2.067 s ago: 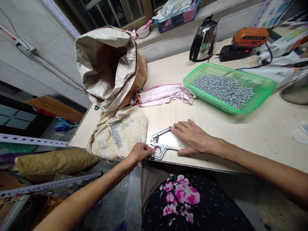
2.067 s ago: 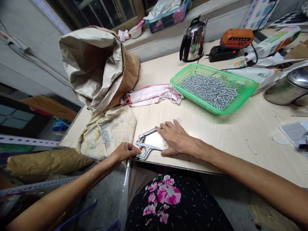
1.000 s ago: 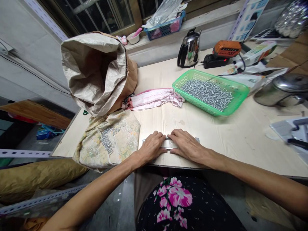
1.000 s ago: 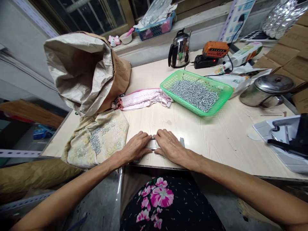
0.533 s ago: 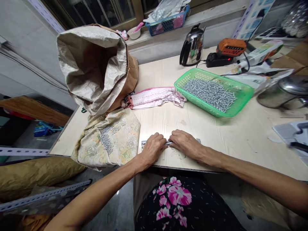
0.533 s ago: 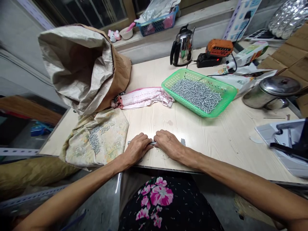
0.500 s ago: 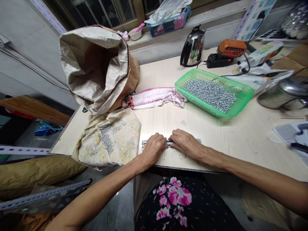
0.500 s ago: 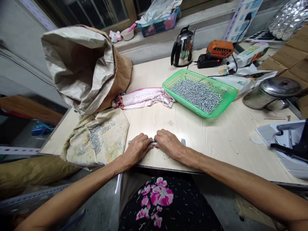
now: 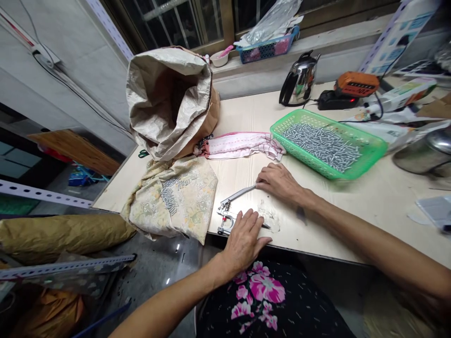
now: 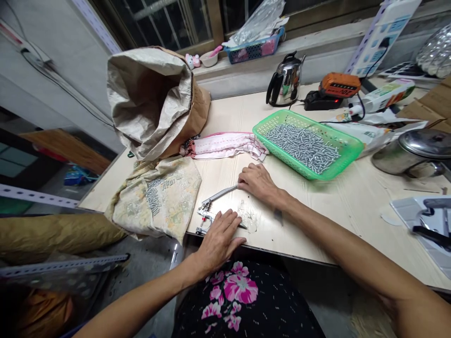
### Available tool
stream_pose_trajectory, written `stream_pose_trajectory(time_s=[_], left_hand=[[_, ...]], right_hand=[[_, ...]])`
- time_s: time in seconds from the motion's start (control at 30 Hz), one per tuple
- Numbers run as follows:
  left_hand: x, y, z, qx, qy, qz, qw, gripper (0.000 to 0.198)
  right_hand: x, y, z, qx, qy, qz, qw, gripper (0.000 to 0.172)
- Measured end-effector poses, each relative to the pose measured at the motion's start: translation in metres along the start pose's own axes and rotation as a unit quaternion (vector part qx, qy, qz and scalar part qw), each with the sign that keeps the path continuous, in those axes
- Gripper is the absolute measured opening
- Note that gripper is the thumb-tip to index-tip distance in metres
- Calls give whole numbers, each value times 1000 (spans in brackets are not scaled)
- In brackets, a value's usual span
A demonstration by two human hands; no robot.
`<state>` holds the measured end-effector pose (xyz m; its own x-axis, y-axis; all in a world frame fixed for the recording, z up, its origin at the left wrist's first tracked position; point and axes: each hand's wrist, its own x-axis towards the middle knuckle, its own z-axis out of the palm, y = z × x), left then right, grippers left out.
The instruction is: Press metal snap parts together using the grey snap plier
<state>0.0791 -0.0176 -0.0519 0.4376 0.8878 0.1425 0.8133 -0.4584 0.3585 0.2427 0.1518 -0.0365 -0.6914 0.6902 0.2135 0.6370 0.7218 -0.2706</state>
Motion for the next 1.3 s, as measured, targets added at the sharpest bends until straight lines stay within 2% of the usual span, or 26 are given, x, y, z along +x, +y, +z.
stream_pose_trajectory(time_s=[0.1,0.23,0.3,0.5,0.63,0.7,0.73,0.8,0.83,0.87,0.9,0.97,1.0,1.07,1.13,1.2,1.3], left_hand=[[-1,1,0,-1,4,-1,1000,53],[-5,0,9,-8,-5,-11,1000,55],[-8,-2,15,-15,-16,-27,999,52],[-17,-7,31,-38,-26,-50,998,51],[-17,-3,33,-48,-24,-58,997,61],[-16,-6,25,-49,-15,-25,998,60],[-16,-11,17,-44,-6,4,999,54],[-13,-32,-5,-15,31,46,998,37],[-10,-48,-19,12,58,41,997,30],[-6,-67,-34,46,94,7,995,27],[-2,-88,-49,83,113,-56,988,26],[7,-131,-76,160,114,-144,970,25],[11,-150,-87,188,102,-170,962,23],[19,-180,-101,221,50,-186,956,22],[24,-200,-106,236,12,-174,956,23],[28,-214,-106,233,6,-150,961,25],[35,-225,-108,225,5,-123,966,26]], right_hand=[[6,-26,-11,-1,19,-58,998,19],[8,-85,-9,-3,-71,-214,974,11],[11,-108,-3,-12,-91,-249,964,12],[27,-131,24,-13,-125,-324,938,9],[43,-139,42,31,-123,-308,943,7],[48,-134,30,86,-89,-253,960,8],[48,-126,17,113,-52,-217,968,10],[42,-99,-25,154,71,-143,975,16],[37,-80,-49,146,138,-114,973,18],[31,-58,-73,113,196,-81,971,18],[24,-36,-95,64,244,-55,966,17],[11,5,-124,-48,265,-8,963,23],[3,19,-130,-93,267,17,959,27],[-13,28,-127,-116,254,29,960,29],[-31,12,-107,-69,223,22,972,22],[-43,-16,-77,9,106,-12,994,17],[-50,-56,-31,58,-54,-8,997,21]])
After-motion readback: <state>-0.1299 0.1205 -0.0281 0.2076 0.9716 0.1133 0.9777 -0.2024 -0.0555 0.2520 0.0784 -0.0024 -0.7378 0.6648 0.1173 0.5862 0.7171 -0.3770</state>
